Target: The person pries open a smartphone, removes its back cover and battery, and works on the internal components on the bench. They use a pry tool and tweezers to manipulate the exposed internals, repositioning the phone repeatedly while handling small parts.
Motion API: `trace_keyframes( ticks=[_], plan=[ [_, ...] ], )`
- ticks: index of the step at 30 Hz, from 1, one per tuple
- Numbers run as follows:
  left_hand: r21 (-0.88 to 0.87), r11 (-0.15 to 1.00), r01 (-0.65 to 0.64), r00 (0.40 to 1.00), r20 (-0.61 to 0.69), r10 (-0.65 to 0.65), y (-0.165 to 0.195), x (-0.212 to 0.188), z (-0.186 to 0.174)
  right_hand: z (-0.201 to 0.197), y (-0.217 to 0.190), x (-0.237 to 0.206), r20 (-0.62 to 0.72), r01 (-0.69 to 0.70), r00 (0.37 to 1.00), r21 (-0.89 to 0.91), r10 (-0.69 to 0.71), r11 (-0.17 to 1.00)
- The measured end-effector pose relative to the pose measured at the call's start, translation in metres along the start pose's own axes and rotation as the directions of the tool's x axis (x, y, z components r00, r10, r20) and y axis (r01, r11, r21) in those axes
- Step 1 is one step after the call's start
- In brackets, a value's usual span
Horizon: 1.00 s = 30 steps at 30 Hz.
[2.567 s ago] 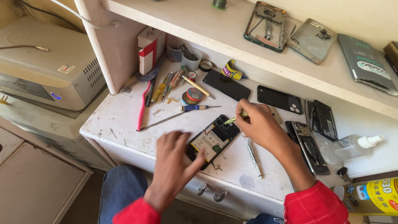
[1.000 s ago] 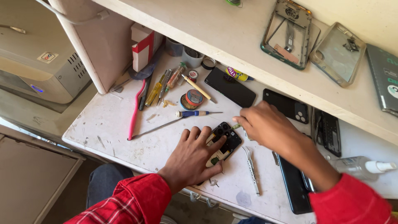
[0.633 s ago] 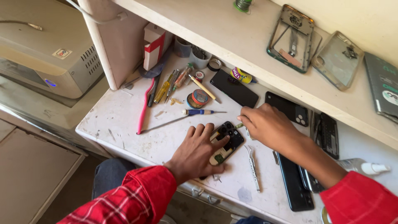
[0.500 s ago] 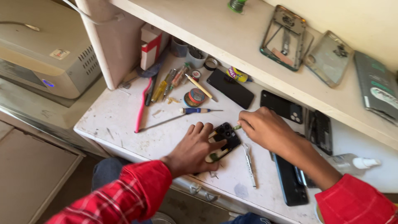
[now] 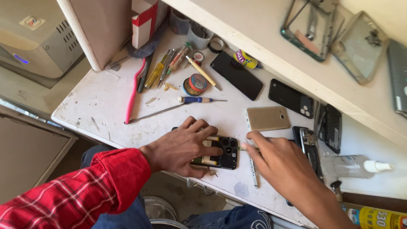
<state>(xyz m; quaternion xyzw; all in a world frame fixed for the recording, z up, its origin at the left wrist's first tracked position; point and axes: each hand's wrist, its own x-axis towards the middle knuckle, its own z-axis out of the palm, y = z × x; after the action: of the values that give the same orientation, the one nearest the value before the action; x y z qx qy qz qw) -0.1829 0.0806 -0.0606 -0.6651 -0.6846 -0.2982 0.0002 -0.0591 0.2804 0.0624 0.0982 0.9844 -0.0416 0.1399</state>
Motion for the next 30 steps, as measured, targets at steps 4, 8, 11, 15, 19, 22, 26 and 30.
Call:
trace_keyframes(
  ticks=[4, 8, 11, 15, 19, 22, 26, 30],
  plan=[
    [0.008, 1.0, -0.002, 1.0, 0.023, 0.002, -0.008, 0.0, 0.001, 0.002, -0.006, 0.002, -0.148, 0.107, 0.985, 0.142, -0.086, 0.984],
    [0.0, 1.0, -0.029, 0.999, -0.027, 0.029, -0.011, -0.002, 0.004, 0.009, -0.003, -0.001, -0.178, 0.173, 0.973, 0.134, -0.148, 0.976],
    [0.004, 1.0, -0.025, 0.999, -0.025, 0.025, -0.011, -0.002, 0.006, 0.015, -0.002, 0.001, -0.097, -0.093, 0.99, 0.058, 0.099, 0.994],
    [0.024, 1.0, -0.014, 1.0, 0.002, 0.014, -0.011, -0.003, 0.006, 0.012, 0.006, -0.003, -0.207, 0.155, 0.973, 0.253, -0.103, 0.955],
    [0.022, 0.999, -0.025, 0.999, -0.027, 0.026, -0.009, -0.003, 0.007, 0.015, 0.009, -0.001, -0.032, -0.168, 0.985, -0.058, 0.167, 0.984],
    [0.027, 0.999, -0.022, 1.0, -0.006, 0.023, -0.011, -0.003, 0.007, 0.017, 0.009, -0.005, -0.281, 0.238, 0.942, 0.167, -0.185, 0.957],
    [0.02, 1.0, -0.02, 1.0, -0.003, 0.02, -0.01, -0.005, 0.007, 0.019, 0.002, -0.011, -0.188, 0.126, 0.978, 0.199, -0.089, 0.972],
    [0.027, 0.999, -0.032, 0.999, -0.014, 0.032, -0.01, -0.003, 0.006, 0.017, -0.002, -0.005, -0.27, 0.076, 0.962, 0.117, -0.042, 0.99]
  ],
)
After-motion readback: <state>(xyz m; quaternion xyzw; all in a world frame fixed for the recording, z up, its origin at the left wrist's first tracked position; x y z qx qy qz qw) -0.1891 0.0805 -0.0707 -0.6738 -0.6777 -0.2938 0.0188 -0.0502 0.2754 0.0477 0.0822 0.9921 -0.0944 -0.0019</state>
